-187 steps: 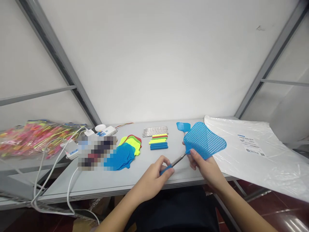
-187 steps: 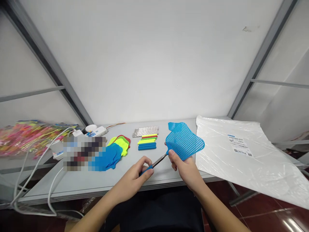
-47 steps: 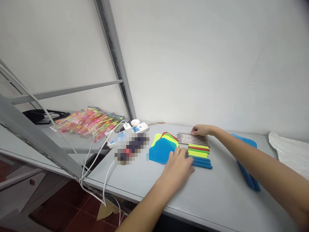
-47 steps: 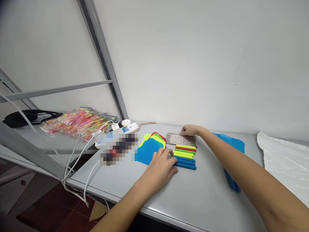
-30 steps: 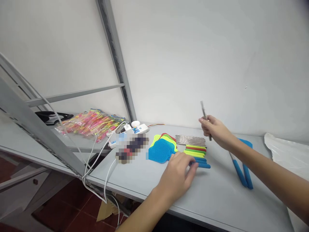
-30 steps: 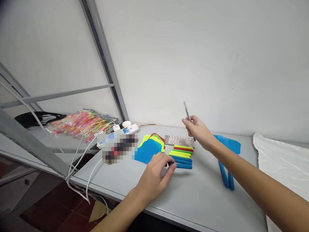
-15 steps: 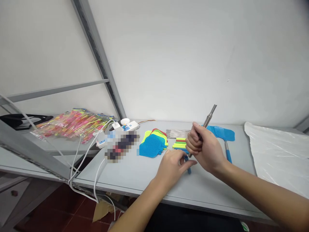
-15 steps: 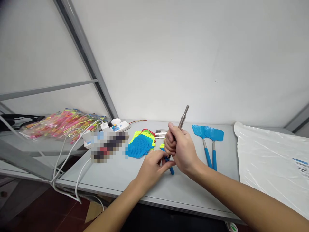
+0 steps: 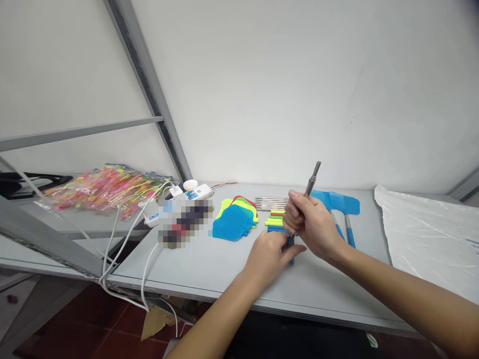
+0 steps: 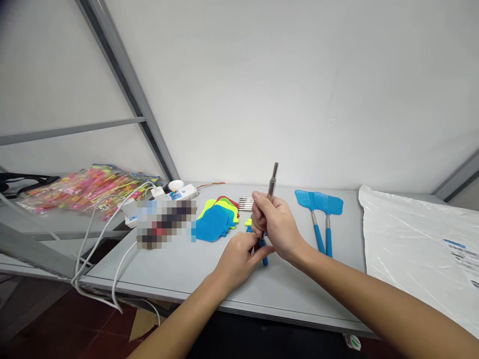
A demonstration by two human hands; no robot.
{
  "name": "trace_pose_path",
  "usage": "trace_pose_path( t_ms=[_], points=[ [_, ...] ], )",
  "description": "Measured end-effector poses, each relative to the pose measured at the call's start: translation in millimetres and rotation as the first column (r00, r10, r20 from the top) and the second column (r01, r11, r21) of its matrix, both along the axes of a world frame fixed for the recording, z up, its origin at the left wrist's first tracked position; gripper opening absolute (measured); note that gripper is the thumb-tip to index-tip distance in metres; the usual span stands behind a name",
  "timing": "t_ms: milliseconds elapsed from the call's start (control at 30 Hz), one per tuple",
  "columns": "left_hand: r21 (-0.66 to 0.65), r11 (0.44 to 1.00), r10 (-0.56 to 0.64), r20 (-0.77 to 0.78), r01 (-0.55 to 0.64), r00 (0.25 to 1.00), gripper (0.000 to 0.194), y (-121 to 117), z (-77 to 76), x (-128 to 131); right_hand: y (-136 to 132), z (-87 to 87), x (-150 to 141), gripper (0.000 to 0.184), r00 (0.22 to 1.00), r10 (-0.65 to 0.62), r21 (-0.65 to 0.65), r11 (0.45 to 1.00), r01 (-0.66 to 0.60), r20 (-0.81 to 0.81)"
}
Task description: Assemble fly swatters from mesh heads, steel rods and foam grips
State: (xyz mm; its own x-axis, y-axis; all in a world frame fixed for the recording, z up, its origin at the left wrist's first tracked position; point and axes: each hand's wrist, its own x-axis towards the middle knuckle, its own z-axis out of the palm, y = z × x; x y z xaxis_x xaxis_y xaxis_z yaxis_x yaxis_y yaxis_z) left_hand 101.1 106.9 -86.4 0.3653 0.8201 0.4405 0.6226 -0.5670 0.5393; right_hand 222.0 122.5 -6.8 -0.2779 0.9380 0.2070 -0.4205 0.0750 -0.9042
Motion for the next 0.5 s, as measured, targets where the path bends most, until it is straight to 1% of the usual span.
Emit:
trace_pose_path(
  t_ms=[167,333,500],
  points=[
    [0.018,1.000,-0.003,-0.020,0.004,1.000,0.038,0.2,-2.4,0.0,0.7,0.6,1.2,0.042,0.999,0.026,0.019,0.999,-0.027,0.036],
    [0.031,0.999,-0.038,-0.028,0.039,0.999,0.036,0.3,-2.3,0.6,-3.8,1.2,2.4,0.043,0.993,0.042,0.056,0.997,-0.048,0.107],
    [0.025,0.999,-0.033,-0.051,0.034,0.998,0.037,-0.4,-1.9,1.6,-3.4,2.3,5.1,0.043,0.982,0.043,0.090,0.994,-0.060,0.181]
  ],
)
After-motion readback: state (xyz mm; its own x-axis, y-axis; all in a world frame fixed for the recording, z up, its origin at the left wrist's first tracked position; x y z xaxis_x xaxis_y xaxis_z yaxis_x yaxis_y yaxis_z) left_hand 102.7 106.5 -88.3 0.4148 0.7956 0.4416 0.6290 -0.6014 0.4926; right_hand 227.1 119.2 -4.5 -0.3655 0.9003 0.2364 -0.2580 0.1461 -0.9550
